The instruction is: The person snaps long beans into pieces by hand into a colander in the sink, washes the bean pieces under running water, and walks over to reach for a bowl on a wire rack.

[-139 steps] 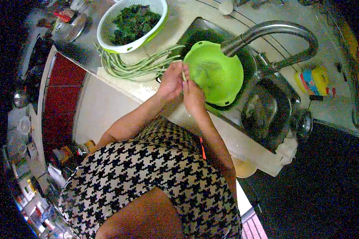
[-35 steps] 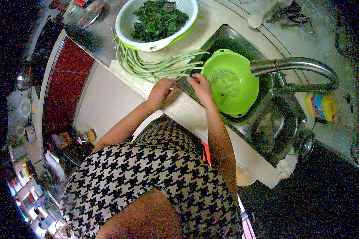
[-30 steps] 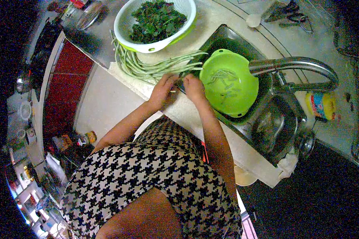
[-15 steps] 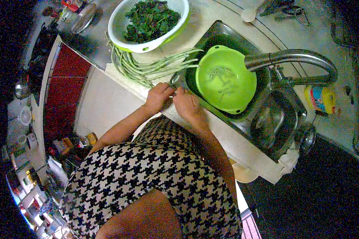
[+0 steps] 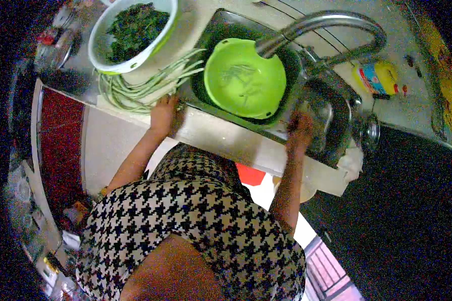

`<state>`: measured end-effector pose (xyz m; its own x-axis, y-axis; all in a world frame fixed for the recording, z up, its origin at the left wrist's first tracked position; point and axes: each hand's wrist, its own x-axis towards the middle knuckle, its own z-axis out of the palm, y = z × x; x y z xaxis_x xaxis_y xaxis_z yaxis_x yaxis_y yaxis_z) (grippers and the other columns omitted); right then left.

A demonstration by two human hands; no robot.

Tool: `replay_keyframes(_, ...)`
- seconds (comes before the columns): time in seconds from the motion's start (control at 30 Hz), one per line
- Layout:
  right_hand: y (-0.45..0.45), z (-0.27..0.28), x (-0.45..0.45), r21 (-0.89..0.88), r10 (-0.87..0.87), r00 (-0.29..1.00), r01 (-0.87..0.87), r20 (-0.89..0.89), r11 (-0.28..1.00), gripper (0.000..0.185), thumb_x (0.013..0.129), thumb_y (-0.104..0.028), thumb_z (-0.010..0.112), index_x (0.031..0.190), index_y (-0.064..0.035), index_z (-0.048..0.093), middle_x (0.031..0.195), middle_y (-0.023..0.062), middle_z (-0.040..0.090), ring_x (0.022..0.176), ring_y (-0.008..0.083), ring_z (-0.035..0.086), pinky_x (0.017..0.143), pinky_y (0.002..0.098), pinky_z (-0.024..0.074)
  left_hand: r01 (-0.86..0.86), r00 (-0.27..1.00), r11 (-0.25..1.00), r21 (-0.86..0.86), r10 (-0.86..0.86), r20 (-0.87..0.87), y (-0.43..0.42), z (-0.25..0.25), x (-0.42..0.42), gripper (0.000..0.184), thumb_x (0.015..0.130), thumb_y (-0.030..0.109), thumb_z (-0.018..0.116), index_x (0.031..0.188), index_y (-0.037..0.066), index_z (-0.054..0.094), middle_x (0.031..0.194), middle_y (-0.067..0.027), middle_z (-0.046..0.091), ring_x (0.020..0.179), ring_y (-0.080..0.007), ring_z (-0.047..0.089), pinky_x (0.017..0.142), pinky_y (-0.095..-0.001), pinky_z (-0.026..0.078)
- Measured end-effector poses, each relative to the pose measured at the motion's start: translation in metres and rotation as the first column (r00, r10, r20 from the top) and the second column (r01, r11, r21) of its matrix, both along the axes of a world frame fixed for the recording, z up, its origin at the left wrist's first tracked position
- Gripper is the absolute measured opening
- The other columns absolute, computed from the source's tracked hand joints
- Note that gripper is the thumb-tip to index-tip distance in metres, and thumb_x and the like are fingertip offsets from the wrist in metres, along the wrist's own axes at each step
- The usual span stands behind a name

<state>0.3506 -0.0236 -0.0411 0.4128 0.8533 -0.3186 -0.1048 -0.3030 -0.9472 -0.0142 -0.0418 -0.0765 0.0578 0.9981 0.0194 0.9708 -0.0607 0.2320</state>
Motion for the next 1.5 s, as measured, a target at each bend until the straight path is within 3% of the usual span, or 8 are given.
replay_keyframes(0.2, -0.022, -0.033, 0.108, -0.152, 0.061, 0.968, -0.025, 0.242, 0.988, 0.034, 0.087, -0.034, 0.039, 0.092, -0.0054, 0.056, 0.087, 0.0039, 0.054, 0.079, 0.0156, 0.05, 0.065, 0.0291, 0.041, -0.112, 0.992, 0.993, -0.035, 0.114, 0.061, 0.0, 0.007, 0.002, 0.032, 0.065, 0.019, 0.063, 0.091, 0.007, 0.049, 0.081, -0.012, 0.056, 0.074, -0.0308, 0.056, 0.061, -0.0398, 0.047)
replay_keyframes(0.3, -0.013, -0.01, 0.09, -0.151, -0.309, 0.95, 0.3, -0.042, 0.942, 0.038, 0.088, -0.036, 0.038, 0.098, -0.0039, 0.056, 0.093, 0.0045, 0.055, 0.088, 0.0158, 0.05, 0.069, 0.0303, 0.0416, 0.016, 0.998, 1.0, 0.012, -0.015, -0.057, 0.003, -0.011, -0.014, 0.021, 0.067, 0.015, 0.058, 0.085, 0.008, 0.049, 0.081, -0.0108, 0.054, 0.074, -0.0293, 0.055, 0.059, -0.039, 0.047)
replay_keyframes(0.4, -0.02, -0.036, 0.092, 0.225, -0.167, 0.774, 0.032, 0.611, 0.974, 0.035, 0.088, -0.035, 0.04, 0.098, -0.0049, 0.056, 0.093, 0.0039, 0.055, 0.088, 0.0144, 0.05, 0.07, 0.0303, 0.0417, 0.15, 0.984, 0.983, 0.102, -0.139, -0.11, 0.002, -0.006, -0.023, 0.015, 0.067, 0.009, 0.054, 0.08, 0.007, 0.049, 0.08, -0.0087, 0.049, 0.075, -0.0266, 0.052, 0.056, -0.0372, 0.046)
replay_keyframes(0.7, -0.01, 0.017, -0.181, 0.09, 0.805, 0.593, -0.803, 0.015, 0.59, 0.032, 0.08, -0.009, 0.057, 0.111, -0.0069, 0.049, 0.085, 0.002, 0.054, 0.076, 0.0087, 0.052, 0.067, 0.0212, 0.0424, 0.269, 0.878, 0.963, 0.028, -0.257, 0.404, -0.003, 0.061, -0.044, 0.02, 0.072, 0.011, 0.057, 0.089, 0.007, 0.047, 0.078, -0.0109, 0.055, 0.08, -0.0298, 0.053, 0.065, -0.0401, 0.041)
replay_keyframes(0.9, 0.007, 0.024, -0.241, 0.164, 0.767, 0.632, -0.75, -0.108, 0.641, 0.031, 0.078, -0.009, 0.06, 0.107, -0.005, 0.049, 0.08, 0.0001, 0.053, 0.066, 0.0061, 0.049, 0.056, 0.0194, 0.04, 0.183, 0.782, 0.91, -0.373, 0.095, 0.616, 0.009, 0.082, -0.029, 0.034, 0.078, 0.013, 0.056, 0.104, 0.003, 0.036, 0.077, -0.0198, 0.053, 0.063, -0.0363, 0.055, 0.054, -0.0422, 0.042)
replay_keyframes(1.17, 0.005, 0.019, -0.247, 0.139, 0.817, 0.553, -0.833, 0.163, 0.536, 0.022, 0.074, -0.014, 0.064, 0.092, -0.0057, 0.054, 0.074, 0.0019, 0.054, 0.06, 0.0084, 0.048, 0.054, 0.0235, 0.0414, 0.364, 0.646, 0.925, -0.113, -0.163, 0.746, 0.011, 0.065, -0.037, 0.07, 0.071, 0.002, 0.059, 0.123, 0.0, 0.012, 0.086, -0.0244, 0.054, 0.075, -0.0361, 0.057, 0.063, -0.0387, 0.045)
replay_keyframes(1.4, 0.016, 0.019, -0.226, -0.031, 0.681, 0.728, -0.684, -0.078, 0.729, 0.02, 0.077, -0.015, 0.061, 0.092, -0.004, 0.055, 0.071, 0.0029, 0.057, 0.062, 0.0097, 0.052, 0.058, 0.0241, 0.0431, 0.436, 0.769, 0.892, -0.115, -0.303, 0.563, 0.005, 0.056, -0.065, 0.024, 0.08, 0.028, 0.053, 0.098, 0.012, 0.049, 0.075, -0.0152, 0.054, 0.069, -0.033, 0.054, 0.057, -0.0413, 0.041)
replay_keyframes(1.5, 0.025, 0.009, -0.217, -0.081, 0.755, 0.607, -0.764, 0.248, 0.64, 0.022, 0.077, -0.015, 0.059, 0.096, -0.005, 0.055, 0.08, 0.0053, 0.058, 0.072, 0.0133, 0.055, 0.064, 0.0282, 0.0443, 0.419, 0.78, 0.904, -0.083, -0.312, 0.542, 0.005, 0.051, -0.06, 0.018, 0.081, 0.024, 0.051, 0.093, 0.011, 0.049, 0.073, -0.0141, 0.054, 0.071, -0.0331, 0.054, 0.058, -0.0427, 0.04)
